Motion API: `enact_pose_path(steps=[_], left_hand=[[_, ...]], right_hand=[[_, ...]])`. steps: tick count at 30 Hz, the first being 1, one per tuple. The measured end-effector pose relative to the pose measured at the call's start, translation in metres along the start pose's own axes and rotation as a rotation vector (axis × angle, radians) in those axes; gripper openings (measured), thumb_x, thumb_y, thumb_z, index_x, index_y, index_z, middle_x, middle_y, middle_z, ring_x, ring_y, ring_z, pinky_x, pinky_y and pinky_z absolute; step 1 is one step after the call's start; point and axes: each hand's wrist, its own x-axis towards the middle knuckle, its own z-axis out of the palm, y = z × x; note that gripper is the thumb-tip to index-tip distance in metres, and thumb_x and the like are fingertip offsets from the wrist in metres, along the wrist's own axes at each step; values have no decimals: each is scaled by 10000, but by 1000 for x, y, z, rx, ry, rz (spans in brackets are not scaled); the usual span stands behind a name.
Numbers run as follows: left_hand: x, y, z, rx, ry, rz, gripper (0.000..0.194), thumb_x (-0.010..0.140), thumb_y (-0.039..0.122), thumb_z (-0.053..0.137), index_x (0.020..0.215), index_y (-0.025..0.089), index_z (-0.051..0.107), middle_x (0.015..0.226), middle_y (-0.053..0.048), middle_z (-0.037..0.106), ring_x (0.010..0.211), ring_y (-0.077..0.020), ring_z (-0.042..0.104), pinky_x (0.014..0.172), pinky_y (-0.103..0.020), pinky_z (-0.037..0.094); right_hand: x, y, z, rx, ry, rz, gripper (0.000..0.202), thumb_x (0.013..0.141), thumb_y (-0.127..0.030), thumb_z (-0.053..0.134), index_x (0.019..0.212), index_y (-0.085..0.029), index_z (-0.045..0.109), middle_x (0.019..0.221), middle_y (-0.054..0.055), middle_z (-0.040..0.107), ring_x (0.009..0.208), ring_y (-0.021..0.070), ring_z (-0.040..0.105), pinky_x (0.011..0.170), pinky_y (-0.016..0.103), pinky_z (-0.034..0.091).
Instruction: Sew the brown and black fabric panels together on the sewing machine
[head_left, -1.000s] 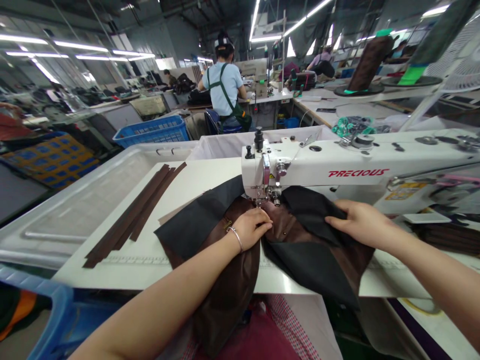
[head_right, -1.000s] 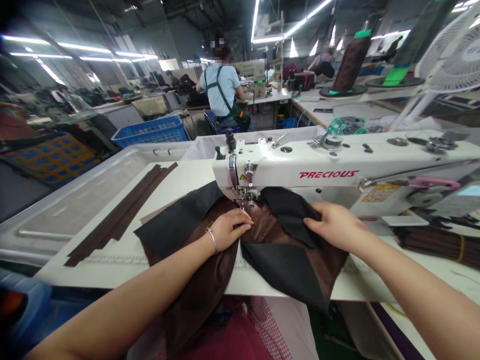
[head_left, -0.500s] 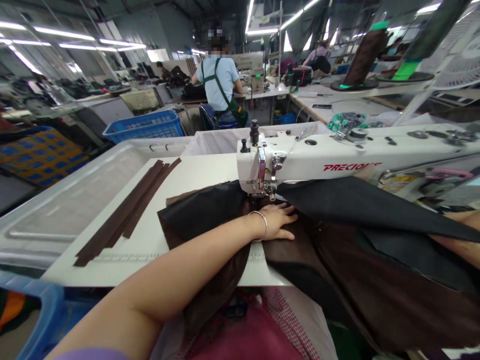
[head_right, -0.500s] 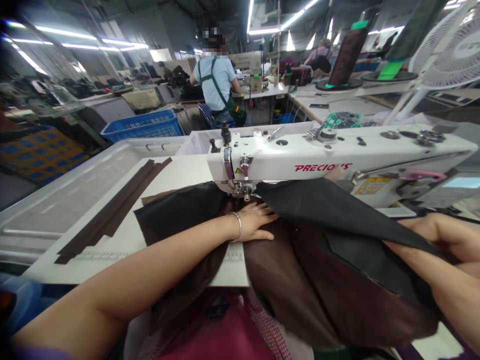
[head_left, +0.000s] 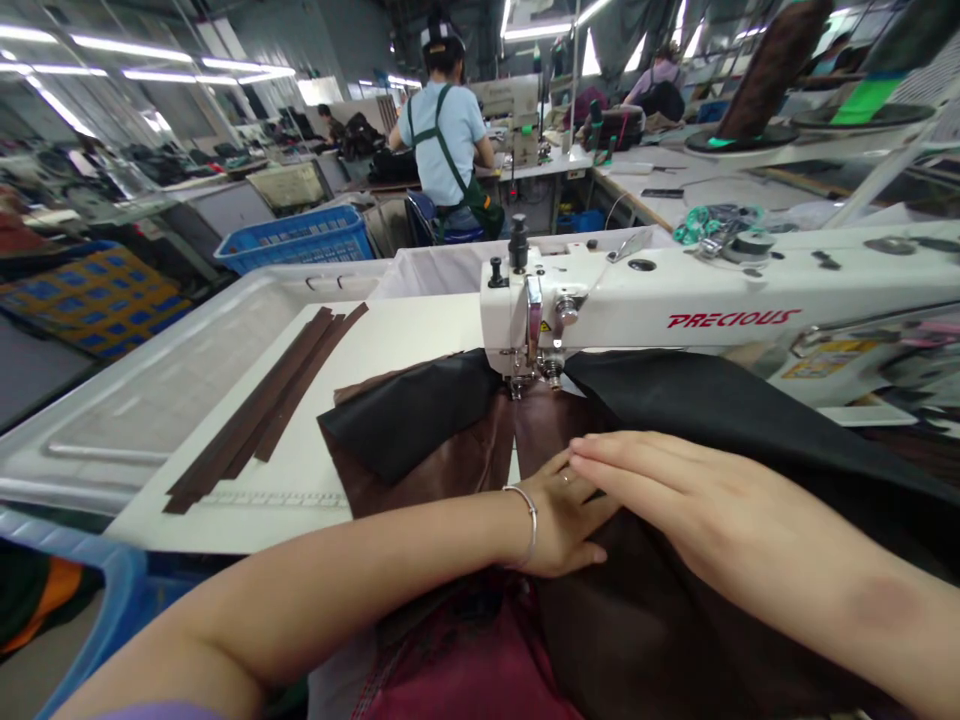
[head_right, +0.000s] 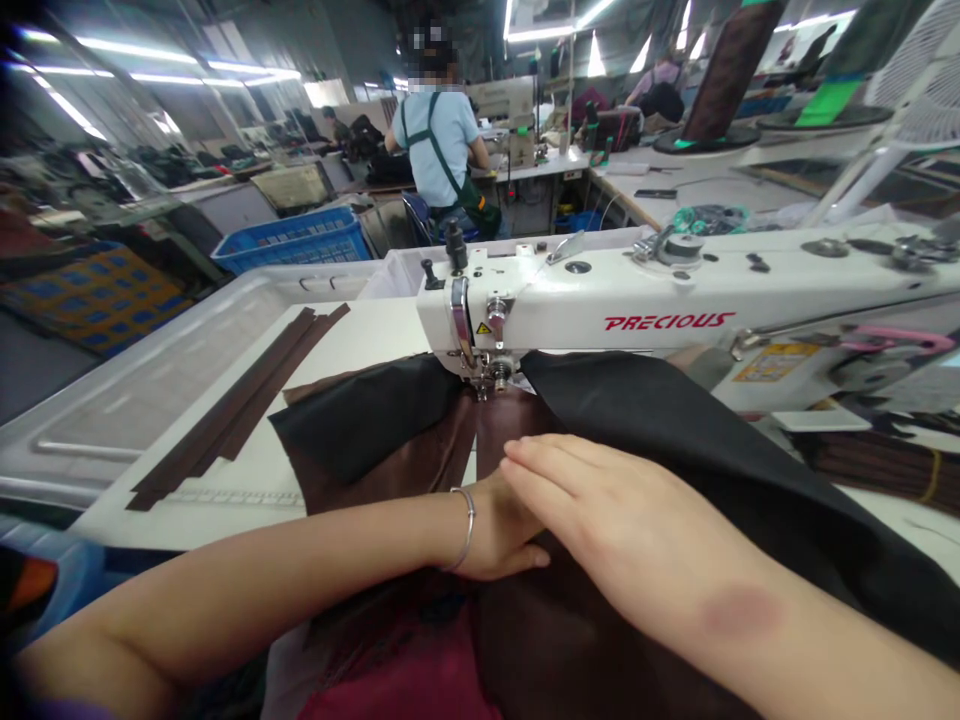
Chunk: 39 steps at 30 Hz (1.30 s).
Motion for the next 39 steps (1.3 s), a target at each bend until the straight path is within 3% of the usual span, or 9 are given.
enact_pose_path(steps=[3,5,7,11,16,22,27,34,39], left_hand=[[-25,7,-12,-81,-9,117,479,903,369,517,1327,152,474,1404,-120,468,1357,-274,349,1143,-442,247],[-43,-5,-22,-141,-13,191,335,950,304,439,1243,191,555,1257,-48,607,1219,-172,508,1078,-296,362],[-60,-29,-29,-87,78,128,326,972,221,356,1208,192,580,1179,-36,650,1113,-133,570,1010,-250,418],[-80,-74,-17,254,256,-49,391,949,164,398,1322,240,488,1383,-109,486,1259,-229,448,1034,-428,387],[-83,-78,6,336,282,-138,327,968,208,393,1270,231,516,1307,-120,527,1189,-244,478,991,-437,399],[-76,-89,-18,-22,336,-194,186,972,219,393,1039,191,564,1139,-54,614,1059,-175,557,935,-323,416],[-64,-112,-39,-298,213,-187,121,910,201,459,947,167,569,965,-3,640,880,-117,602,820,-218,440],[-63,-103,-40,-258,194,-230,135,906,181,461,962,162,583,968,6,650,892,-116,598,833,-228,434],[-70,-84,-26,-96,250,-276,308,931,202,488,1236,203,528,1173,-35,628,1050,-158,546,944,-311,398]], right_hand=[[23,-5,58,74,-160,-12,465,824,-80,465,1282,-94,545,1349,145,521,1240,223,491,1003,361,466],[19,-9,86,134,-182,5,461,866,-156,479,1323,-100,506,1397,146,469,1289,229,434,1055,404,412],[10,-17,99,152,-139,29,472,909,-208,458,1375,-136,450,1437,122,426,1325,223,382,1098,440,348],[2,-30,98,126,-100,73,486,925,-239,458,1406,-181,417,1426,108,445,1311,239,393,1084,460,345],[11,-40,89,123,-190,130,568,892,-486,512,1403,-253,428,1429,110,430,1229,300,443,991,492,406],[11,-44,89,130,-204,127,592,902,-538,469,1416,-252,406,1466,83,390,1309,301,343,1026,492,337],[10,-41,92,151,-196,120,588,894,-530,492,1405,-247,425,1457,78,407,1281,317,372,988,492,357],[11,-41,91,151,-168,108,596,875,-507,532,1394,-227,443,1435,93,434,1245,330,410,962,501,379],[9,-40,90,147,-185,107,590,881,-508,521,1399,-240,433,1443,80,425,1265,322,389,981,500,365]])
